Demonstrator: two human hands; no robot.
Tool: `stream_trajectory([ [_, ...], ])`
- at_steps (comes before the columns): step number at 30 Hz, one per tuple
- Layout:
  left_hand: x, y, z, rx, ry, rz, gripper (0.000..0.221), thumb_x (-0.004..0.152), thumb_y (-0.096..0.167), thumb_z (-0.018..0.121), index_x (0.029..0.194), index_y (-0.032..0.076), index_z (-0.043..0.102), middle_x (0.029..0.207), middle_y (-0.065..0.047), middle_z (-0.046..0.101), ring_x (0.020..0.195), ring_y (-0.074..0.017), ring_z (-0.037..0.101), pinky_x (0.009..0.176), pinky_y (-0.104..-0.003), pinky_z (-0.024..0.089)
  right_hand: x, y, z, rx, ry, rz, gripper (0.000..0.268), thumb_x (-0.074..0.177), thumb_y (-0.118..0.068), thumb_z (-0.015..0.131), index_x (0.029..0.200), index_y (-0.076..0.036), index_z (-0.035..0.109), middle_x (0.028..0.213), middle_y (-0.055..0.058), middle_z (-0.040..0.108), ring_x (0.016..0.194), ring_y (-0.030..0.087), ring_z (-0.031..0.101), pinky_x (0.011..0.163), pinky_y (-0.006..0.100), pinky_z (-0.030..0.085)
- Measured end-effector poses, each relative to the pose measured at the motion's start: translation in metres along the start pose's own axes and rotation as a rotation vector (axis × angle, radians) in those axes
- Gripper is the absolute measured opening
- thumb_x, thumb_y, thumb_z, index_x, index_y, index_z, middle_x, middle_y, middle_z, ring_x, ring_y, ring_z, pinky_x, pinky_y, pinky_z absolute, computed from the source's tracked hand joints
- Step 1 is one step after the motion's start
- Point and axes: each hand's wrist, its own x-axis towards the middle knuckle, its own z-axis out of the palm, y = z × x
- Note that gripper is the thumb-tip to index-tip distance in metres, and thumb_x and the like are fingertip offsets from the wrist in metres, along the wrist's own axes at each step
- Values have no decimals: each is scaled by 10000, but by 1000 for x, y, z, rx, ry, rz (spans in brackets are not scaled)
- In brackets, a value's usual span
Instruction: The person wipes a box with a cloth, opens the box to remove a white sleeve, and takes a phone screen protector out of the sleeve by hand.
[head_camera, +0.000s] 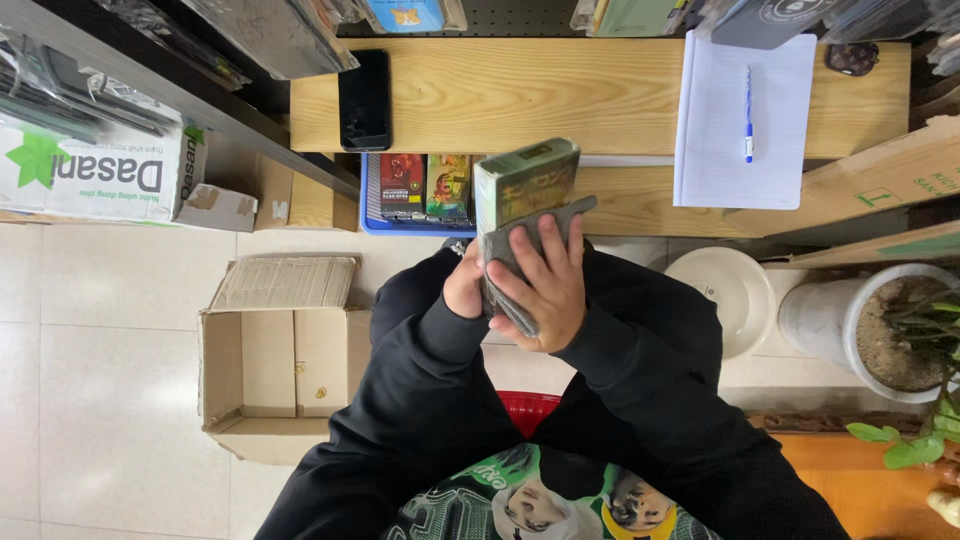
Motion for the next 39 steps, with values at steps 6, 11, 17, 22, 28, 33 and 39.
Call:
stream_trajectory([
  [6, -8, 3, -30, -244, 98, -139, 737, 942, 577, 351, 1433, 37, 451, 1311, -255, 581, 1147, -402, 607, 946, -513, 519, 18, -30, -17, 128, -73, 15, 551, 964, -558, 379, 1381, -261, 586, 1503, 120, 460, 1425, 405, 333, 1156, 646, 74],
  [11, 8, 22, -23, -181, 95, -42, 743, 1036, 572, 283, 1498, -3, 364, 1468, -297, 417, 1342, -445, 430, 1086, -588, 394, 18, -37, -29, 429, -75, 94, 555, 989, -492, 328, 1328, -167, 624, 1477, 146, 485, 1433, 381, 337, 1182, 581, 92],
  [17, 26, 25, 0, -71, 412, 13, 749, 1007, 574, 409, 1515, 30, 333, 1496, -315, 347, 1359, -502, 353, 1103, -657, 307, 1, 18, -19, 1020, 271, 477, 607, 1019, -424, 280, 1370, 30, 476, 1480, 257, 401, 1414, 453, 301, 1206, 582, 130],
  [22, 8, -20, -5, 151, 305, -68, 661, 1048, 459, 387, 1517, 2, 298, 1475, -323, 379, 1345, -488, 380, 1101, -640, 317, 37, 40, -23, 908, 344, 451, 784, 1055, -594, 199, 1495, 38, 349, 1552, 215, 335, 1464, 332, 220, 1232, 499, 139],
  [28, -2, -55, 11, 239, 141, 3, 563, 1076, 306, 334, 1544, 16, 214, 1509, -265, 346, 1394, -399, 344, 1135, -608, 256, 46, 38, -20, 253, 31, 145, 780, 999, -657, 202, 1568, -127, 269, 1640, 160, 120, 1500, 403, 32, 1196, 582, -3],
  [33, 16, -14, -9, 253, 88, -25, 509, 1076, 389, 331, 1461, 56, 341, 1295, -179, 545, 1131, -255, 554, 973, -469, 441, 24, 14, -11, 228, -88, 98, 722, 996, -614, 222, 1569, -174, 238, 1631, 191, 117, 1486, 457, 8, 1153, 660, -26],
  [39, 29, -4, -43, 240, 14, 1, 544, 1050, 532, 269, 1232, 150, 612, 956, -45, 720, 785, -156, 669, 695, -312, 567, 26, -6, -15, 235, -141, 70, 651, 993, -573, 291, 1502, -188, 414, 1608, 166, 235, 1484, 449, 103, 1150, 658, -8],
])
